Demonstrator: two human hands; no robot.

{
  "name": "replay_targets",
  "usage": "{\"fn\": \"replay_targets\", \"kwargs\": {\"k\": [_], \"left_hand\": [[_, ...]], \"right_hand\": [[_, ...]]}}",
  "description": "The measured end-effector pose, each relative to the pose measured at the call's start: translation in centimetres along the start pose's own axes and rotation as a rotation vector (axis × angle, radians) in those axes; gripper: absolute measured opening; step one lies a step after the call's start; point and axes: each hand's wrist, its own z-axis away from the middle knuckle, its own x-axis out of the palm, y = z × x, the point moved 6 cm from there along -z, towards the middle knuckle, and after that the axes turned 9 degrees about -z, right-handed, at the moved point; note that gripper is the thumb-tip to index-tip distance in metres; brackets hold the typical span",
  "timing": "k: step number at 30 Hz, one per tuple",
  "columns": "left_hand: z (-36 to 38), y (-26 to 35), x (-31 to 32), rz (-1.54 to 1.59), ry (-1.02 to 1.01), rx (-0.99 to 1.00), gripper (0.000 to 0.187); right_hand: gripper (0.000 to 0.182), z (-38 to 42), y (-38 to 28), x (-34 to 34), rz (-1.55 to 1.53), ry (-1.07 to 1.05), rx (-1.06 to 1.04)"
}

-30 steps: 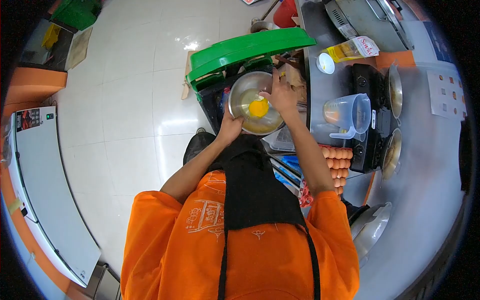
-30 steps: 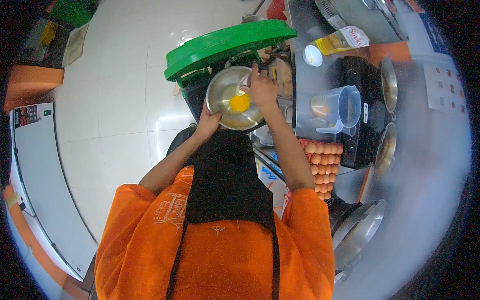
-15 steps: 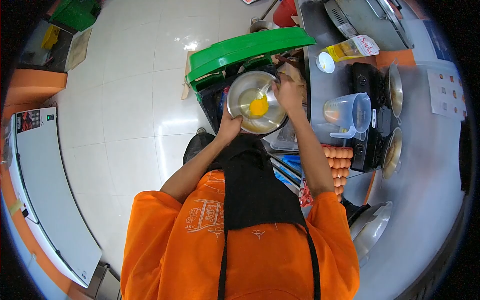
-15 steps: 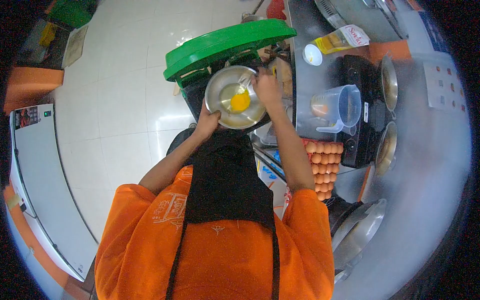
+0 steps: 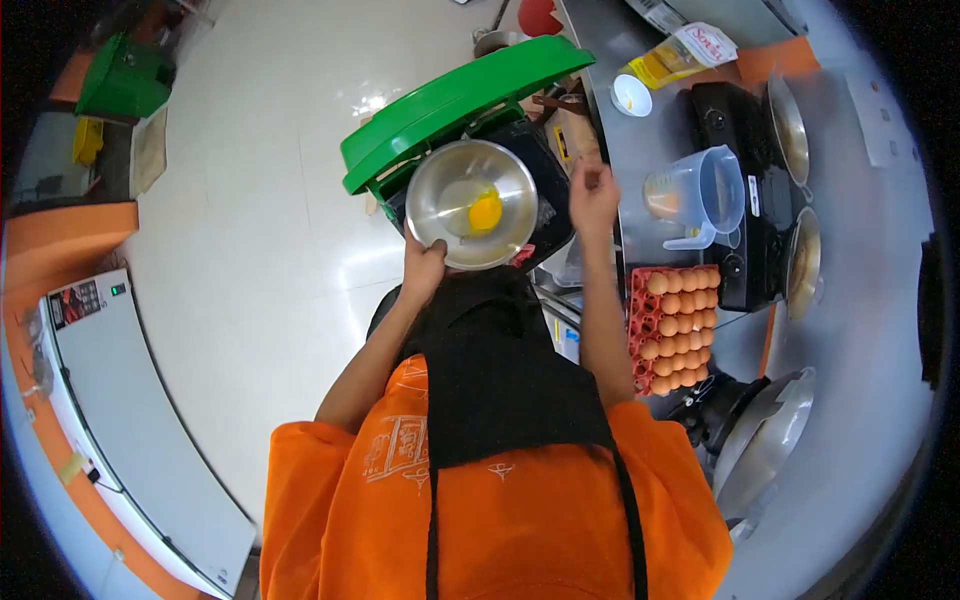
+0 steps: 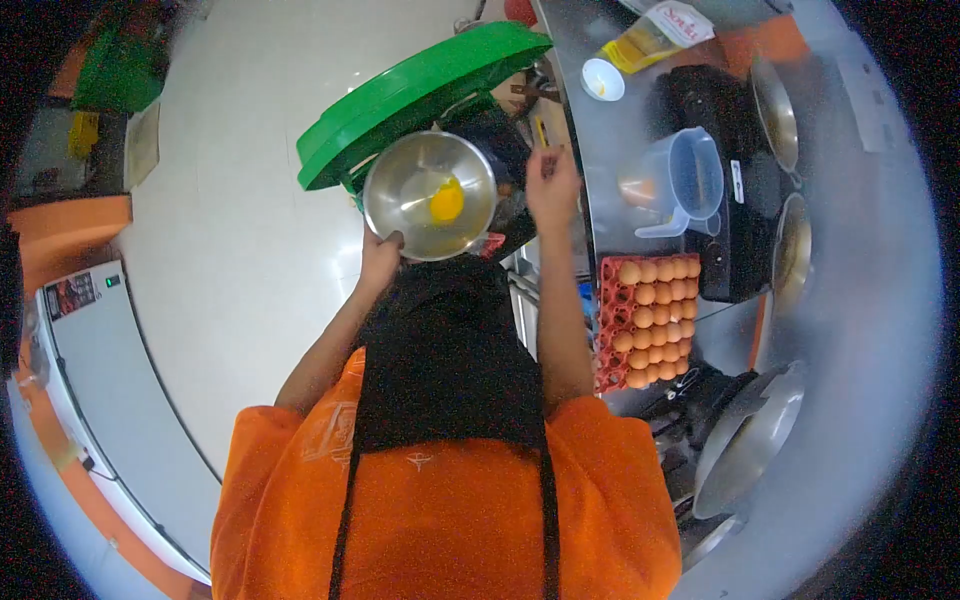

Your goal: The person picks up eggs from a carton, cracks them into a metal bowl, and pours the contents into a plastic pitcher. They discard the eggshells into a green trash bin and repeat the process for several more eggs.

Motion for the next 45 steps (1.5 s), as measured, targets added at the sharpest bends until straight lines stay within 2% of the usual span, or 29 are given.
{"fn": "replay_targets", "kwargs": {"k": [1, 2, 3, 4, 5, 6, 8, 10, 12, 14, 15, 17, 19, 22, 24, 25, 28, 30, 32, 34, 37, 38, 40, 41, 44, 45], "left_hand": [[1.0, 2.6, 0.2, -0.083, 0.011, -0.007, 0.072], [1.1, 2.6, 0.1, -0.093, 0.012, -0.020, 0.071], [1.2, 2.3, 0.1, -0.104, 0.007, -0.036, 0.071], [0.9, 2.3, 0.1, -0.111, 0.008, -0.042, 0.070], [0.2, 1.3, -0.3, -0.106, 0.001, 0.002, 0.067], [0.0, 2.0, -0.1, -0.078, 0.001, -0.028, 0.067], [0.5, 2.5, 0.7, -0.030, -0.017, -0.116, 0.066], [0.3, 3.0, 1.6, -0.105, -0.054, -0.141, 0.066], [-0.4, 3.7, 3.1, -0.109, -0.080, -0.095, 0.064], [-2.1, 4.8, 4.8, -0.114, -0.098, 0.005, 0.061], [-1.5, 7.0, 6.8, -0.072, -0.136, -0.045, 0.059], [-2.3, 10.0, 9.9, -0.128, -0.222, 0.030, 0.060], [-2.0, 13.4, 13.7, -0.171, -0.317, 0.074, 0.061], [-3.1, 17.1, 19.3, -0.105, -0.439, 0.104, 0.065], [-3.6, 19.7, 22.8, -0.130, -0.485, 0.180, 0.066], [-3.6, 20.8, 24.7, -0.138, -0.530, 0.215, 0.067], [-4.9, 22.6, 29.6, -0.182, -0.643, 0.290, 0.067], [-5.3, 23.3, 32.5, -0.251, -0.680, 0.340, 0.064], [-5.6, 23.6, 34.6, -0.355, -0.682, 0.400, 0.060], [-5.7, 23.5, 36.4, -0.412, -0.711, 0.459, 0.061], [-4.6, 24.1, 38.6, -0.452, -0.781, 0.590, 0.065], [-5.4, 23.9, 39.3, -0.507, -0.772, 0.694, 0.066], [-7.4, 23.3, 40.2, -0.616, -0.743, 0.899, 0.067], [-5.6, 24.2, 40.4, -0.661, -0.696, 1.025, 0.073], [-3.0, 24.5, 40.9, -0.727, -0.709, 0.974, 0.071], [-2.5, 24.6, 41.2, -0.760, -0.711, 1.086, 0.071]], "right_hand": [[0.035, 1.6, 4.5, 2.6, 0.184, -0.192, -0.051], [0.059, 3.6, 8.7, 4.8, 0.369, -0.382, -0.091], [0.071, 6.2, 12.7, 6.6, 0.518, -0.575, -0.009], [0.085, 9.1, 15.7, 7.3, 0.590, -0.701, 0.169], [0.099, 11.1, 17.1, 7.4, 0.621, -0.791, 0.304], [0.114, 12.1, 16.8, 6.9, 0.613, -0.797, 0.353], [0.105, 13.7, 15.6, 4.8, 0.597, -0.715, 0.336], [0.079, 16.0, 11.3, 2.7, -0.001, -0.989, 0.524], [0.062, 20.4, 5.6, -0.7, 0.163, -1.101, 0.369], [0.054, 26.6, 7.4, -3.8, -0.009, -1.112, 0.048], [0.052, 26.7, 6.5, -5.6, -0.010, -1.044, 0.236], [0.049, 26.0, 1.5, -10.5, -0.041, -0.912, 0.607], [0.049, 28.4, 1.1, -13.0, -0.217, -0.786, 0.787], [0.049, 32.9, 3.2, -15.5, -0.341, -0.658, 0.877], [0.050, 35.4, 4.3, -15.9, -0.331, -0.585, 1.097], [0.053, 36.0, 3.6, -16.5, -0.157, -0.581, 1.105], [0.052, 39.5, 6.7, -15.5, 0.060, -0.648, 1.179], [0.051, 41.7, 9.7, -16.1, 0.275, -0.399, 1.214], [0.055, 43.2, 13.1, -17.3, 0.178, -0.113, 1.155], [0.042, 39.6, 9.9, -20.8, 0.139, 0.272, 0.995], [0.031, 35.9, 7.2, -24.2, 0.180, 0.408, 0.838], [0.030, 36.0, 8.0, -24.6, 0.146, 0.489, 0.778], [0.027, 34.1, 6.7, -25.7, 0.155, 0.510, 0.742], [0.025, 33.1, 5.6, -26.3, 0.211, 0.531, 0.757], [0.024, 30.9, 4.2, -27.6, 0.205, 0.636, 0.748], [0.023, 30.2, 4.2, -27.8, 0.134, 0.710, 0.717]]}}
